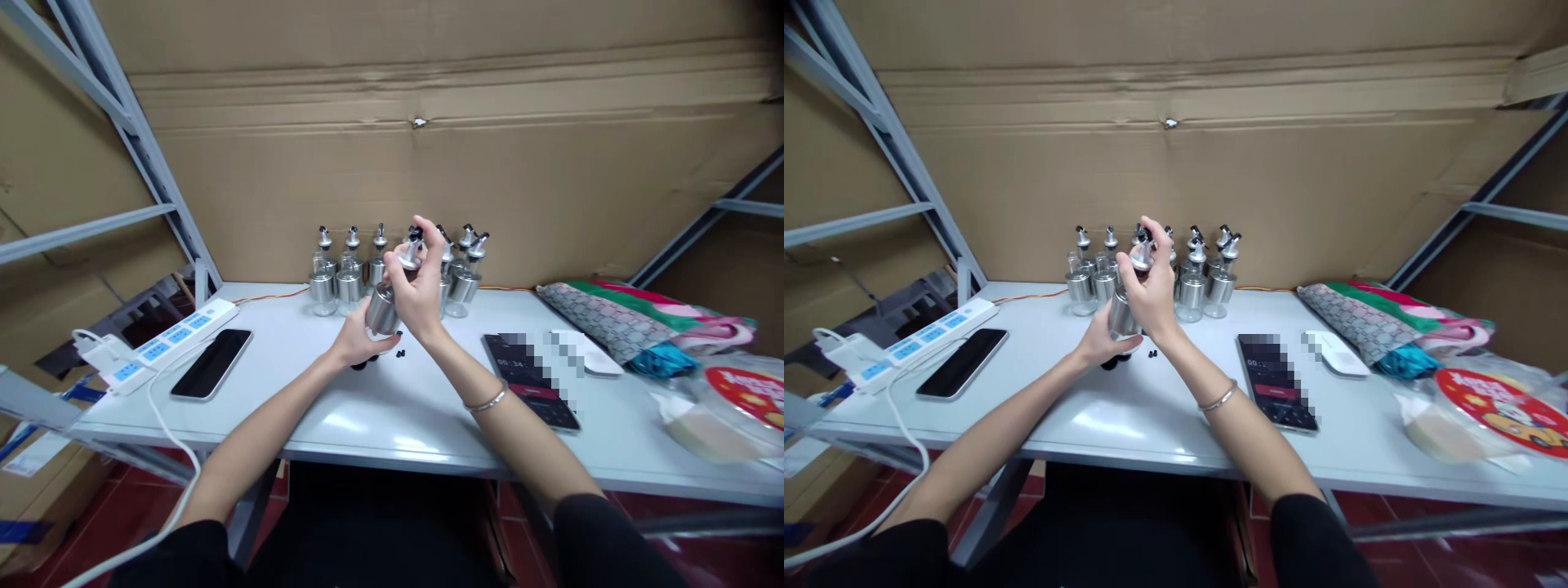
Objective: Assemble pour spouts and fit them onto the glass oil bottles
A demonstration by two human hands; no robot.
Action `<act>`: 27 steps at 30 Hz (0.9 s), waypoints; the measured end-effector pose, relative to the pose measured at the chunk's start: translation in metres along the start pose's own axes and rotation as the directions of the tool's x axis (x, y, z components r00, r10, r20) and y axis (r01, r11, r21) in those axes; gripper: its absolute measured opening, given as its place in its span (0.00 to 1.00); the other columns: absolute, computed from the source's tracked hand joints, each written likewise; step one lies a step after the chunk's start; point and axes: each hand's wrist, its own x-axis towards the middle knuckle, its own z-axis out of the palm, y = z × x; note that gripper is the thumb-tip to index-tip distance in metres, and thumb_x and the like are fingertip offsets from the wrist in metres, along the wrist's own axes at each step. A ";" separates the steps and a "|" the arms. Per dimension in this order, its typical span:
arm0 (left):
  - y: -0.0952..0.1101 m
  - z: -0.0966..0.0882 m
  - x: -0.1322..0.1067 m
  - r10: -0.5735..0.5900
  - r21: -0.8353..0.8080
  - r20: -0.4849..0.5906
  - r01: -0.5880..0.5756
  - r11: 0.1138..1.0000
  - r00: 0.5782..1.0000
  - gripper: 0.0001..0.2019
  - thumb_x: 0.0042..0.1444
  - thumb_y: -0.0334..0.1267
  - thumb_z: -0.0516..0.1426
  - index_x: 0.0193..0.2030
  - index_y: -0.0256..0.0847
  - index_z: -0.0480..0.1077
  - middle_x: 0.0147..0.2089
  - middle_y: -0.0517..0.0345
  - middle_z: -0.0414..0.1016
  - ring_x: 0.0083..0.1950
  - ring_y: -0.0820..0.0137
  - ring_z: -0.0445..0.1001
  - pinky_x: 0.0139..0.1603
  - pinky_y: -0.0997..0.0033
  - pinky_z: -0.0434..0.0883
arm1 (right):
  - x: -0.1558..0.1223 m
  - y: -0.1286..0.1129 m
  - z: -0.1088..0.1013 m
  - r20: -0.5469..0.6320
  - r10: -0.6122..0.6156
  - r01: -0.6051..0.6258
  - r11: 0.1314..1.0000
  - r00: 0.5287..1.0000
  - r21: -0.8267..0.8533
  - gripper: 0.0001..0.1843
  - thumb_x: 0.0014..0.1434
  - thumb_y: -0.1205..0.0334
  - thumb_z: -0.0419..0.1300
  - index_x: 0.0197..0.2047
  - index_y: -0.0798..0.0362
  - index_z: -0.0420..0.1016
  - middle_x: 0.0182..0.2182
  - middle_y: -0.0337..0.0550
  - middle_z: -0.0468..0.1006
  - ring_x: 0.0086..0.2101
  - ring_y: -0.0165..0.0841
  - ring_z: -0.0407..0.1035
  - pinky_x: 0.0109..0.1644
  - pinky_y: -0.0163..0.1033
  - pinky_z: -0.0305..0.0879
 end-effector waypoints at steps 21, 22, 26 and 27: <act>-0.001 0.009 -0.003 -0.071 0.047 -0.175 0.081 0.996 0.982 0.29 0.40 0.41 0.64 0.49 0.39 0.61 0.42 0.54 0.72 0.42 0.65 0.71 0.42 0.67 0.69 | 0.012 -0.016 0.006 0.119 0.355 -0.372 0.910 0.927 0.184 0.16 0.56 0.46 0.58 0.33 0.48 0.59 0.21 0.34 0.69 0.23 0.31 0.69 0.33 0.39 0.67; -0.001 0.007 -0.002 -0.079 0.025 -0.177 0.085 0.996 0.981 0.29 0.39 0.41 0.64 0.49 0.38 0.61 0.43 0.54 0.72 0.42 0.64 0.71 0.43 0.67 0.69 | 0.014 -0.019 0.005 0.182 0.336 -0.368 0.910 0.924 0.189 0.16 0.55 0.47 0.58 0.33 0.48 0.59 0.20 0.34 0.69 0.23 0.31 0.69 0.33 0.39 0.67; 0.009 -0.003 0.001 -0.135 -0.101 -0.003 0.134 0.986 0.991 0.23 0.35 0.41 0.65 0.40 0.36 0.67 0.37 0.54 0.73 0.39 0.64 0.71 0.42 0.64 0.68 | 0.024 -0.025 -0.008 0.455 0.219 -0.375 0.882 0.863 0.286 0.15 0.53 0.51 0.62 0.30 0.50 0.60 0.22 0.36 0.73 0.27 0.31 0.72 0.36 0.38 0.67; 0.014 -0.005 0.001 -0.145 -0.156 0.109 0.162 0.974 0.983 0.21 0.34 0.41 0.65 0.36 0.36 0.68 0.35 0.55 0.73 0.38 0.64 0.70 0.41 0.64 0.67 | 0.027 -0.025 -0.012 0.500 0.206 -0.402 0.857 0.841 0.324 0.15 0.52 0.52 0.62 0.30 0.51 0.60 0.22 0.36 0.73 0.28 0.31 0.73 0.36 0.38 0.67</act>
